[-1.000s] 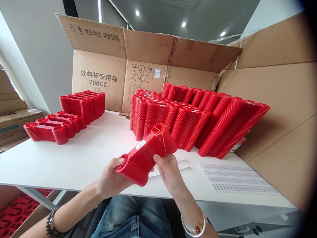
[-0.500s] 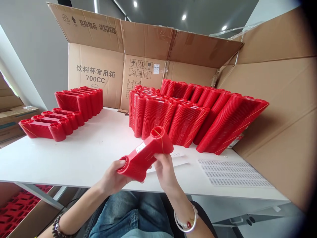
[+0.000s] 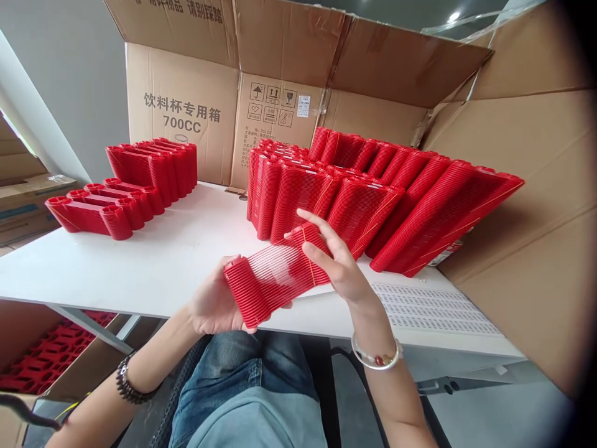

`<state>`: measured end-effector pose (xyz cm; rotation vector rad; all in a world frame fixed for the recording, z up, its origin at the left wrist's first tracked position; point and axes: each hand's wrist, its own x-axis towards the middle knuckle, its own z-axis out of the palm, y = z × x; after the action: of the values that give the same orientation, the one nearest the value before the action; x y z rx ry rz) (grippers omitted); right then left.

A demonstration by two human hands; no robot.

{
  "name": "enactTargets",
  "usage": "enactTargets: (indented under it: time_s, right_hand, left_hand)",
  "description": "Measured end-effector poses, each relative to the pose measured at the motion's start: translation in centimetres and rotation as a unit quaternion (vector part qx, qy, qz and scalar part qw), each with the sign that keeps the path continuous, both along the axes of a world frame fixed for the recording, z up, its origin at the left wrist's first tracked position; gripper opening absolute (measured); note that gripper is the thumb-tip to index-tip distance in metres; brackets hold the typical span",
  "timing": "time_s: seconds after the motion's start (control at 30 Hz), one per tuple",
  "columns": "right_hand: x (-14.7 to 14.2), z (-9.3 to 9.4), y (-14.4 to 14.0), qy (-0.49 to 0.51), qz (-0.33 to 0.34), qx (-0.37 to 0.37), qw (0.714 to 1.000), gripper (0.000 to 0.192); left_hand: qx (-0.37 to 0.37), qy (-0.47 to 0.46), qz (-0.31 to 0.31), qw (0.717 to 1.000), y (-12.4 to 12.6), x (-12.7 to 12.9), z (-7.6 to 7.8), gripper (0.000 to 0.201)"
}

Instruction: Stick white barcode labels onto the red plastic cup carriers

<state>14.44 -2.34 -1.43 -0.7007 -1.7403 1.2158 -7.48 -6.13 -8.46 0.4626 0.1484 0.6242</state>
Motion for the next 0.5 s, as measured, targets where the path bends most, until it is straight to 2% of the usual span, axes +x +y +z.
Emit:
enactTargets:
  time_s: [0.07,0.13,0.23,0.3,0.43,0.5]
  right_hand:
    - [-0.1,-0.3,0.0,-0.007,-0.043,0.027,0.999,0.042]
    - [0.1,-0.7,0.1,0.007,-0.083,0.041,0.996,0.035]
    - [0.8,-1.4,0.5,0.049,-0.119,0.020,0.992,0.033]
    - [1.3,-1.6,0.9,0.074,-0.131,0.002,0.989,0.033]
    - [1.7,-1.3,1.1,0.084,-0.165,0.011,0.983,0.035]
    - [1.9,-0.5,1.0,0.095,-0.180,0.024,0.979,0.036]
  left_hand:
    - [-0.015,0.032,0.019,0.999,0.0,0.0,0.0,0.086]
    - [0.001,0.059,0.078,0.995,-0.1,0.1,-0.1,0.082]
    - [0.095,0.090,0.206,0.970,-0.4,0.6,-0.3,0.082]
    - [0.171,0.117,0.283,0.936,-0.6,1.2,-0.3,0.083]
    - [0.293,0.200,0.378,0.855,-0.8,2.9,0.8,0.122]
    - [0.325,0.231,0.419,0.816,-0.6,3.7,1.9,0.121]
